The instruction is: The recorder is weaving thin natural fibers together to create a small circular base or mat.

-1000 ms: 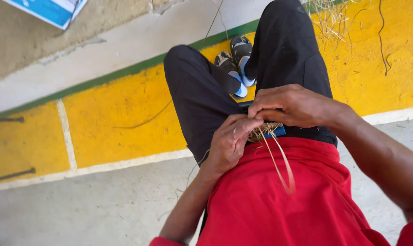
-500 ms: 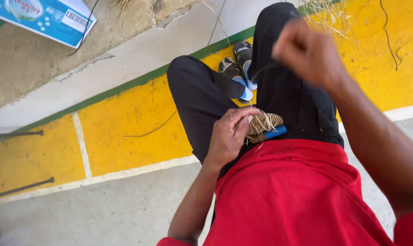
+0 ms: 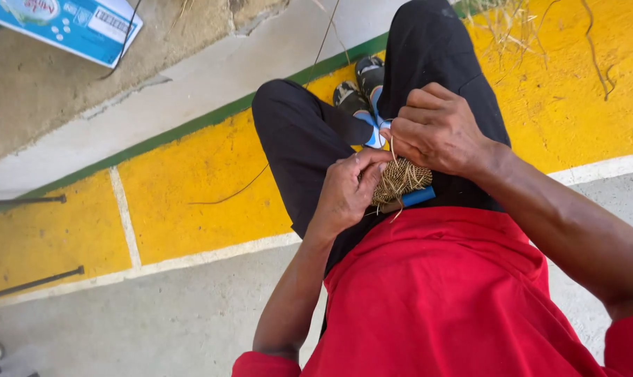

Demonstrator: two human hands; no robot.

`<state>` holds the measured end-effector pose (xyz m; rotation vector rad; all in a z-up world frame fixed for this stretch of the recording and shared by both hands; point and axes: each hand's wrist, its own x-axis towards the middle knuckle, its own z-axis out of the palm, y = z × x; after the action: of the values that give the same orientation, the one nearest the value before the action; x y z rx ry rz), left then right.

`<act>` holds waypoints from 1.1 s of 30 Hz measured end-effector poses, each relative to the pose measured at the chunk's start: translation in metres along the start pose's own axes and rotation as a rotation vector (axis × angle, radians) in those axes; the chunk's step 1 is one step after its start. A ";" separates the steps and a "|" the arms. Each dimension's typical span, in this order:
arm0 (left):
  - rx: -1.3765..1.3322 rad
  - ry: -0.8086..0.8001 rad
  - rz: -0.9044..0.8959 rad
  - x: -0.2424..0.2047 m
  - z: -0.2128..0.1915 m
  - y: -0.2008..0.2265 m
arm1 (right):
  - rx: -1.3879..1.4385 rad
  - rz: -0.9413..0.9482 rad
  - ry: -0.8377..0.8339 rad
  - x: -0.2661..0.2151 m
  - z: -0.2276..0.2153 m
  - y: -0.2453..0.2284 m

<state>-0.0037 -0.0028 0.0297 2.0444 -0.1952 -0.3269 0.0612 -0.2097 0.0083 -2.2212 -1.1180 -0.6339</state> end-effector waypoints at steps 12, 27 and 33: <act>0.051 0.096 0.283 -0.006 -0.001 -0.007 | 1.054 0.775 -0.009 -0.058 -0.009 0.044; -0.042 0.084 0.226 -0.010 0.011 -0.011 | 0.035 0.261 0.272 0.032 0.073 0.087; 0.001 0.109 0.264 -0.002 0.011 -0.025 | -0.118 0.087 0.327 0.066 0.091 0.108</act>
<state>-0.0090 0.0003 0.0031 2.0018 -0.3927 -0.0511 0.1999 -0.1647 -0.0459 -2.1488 -0.8330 -1.0047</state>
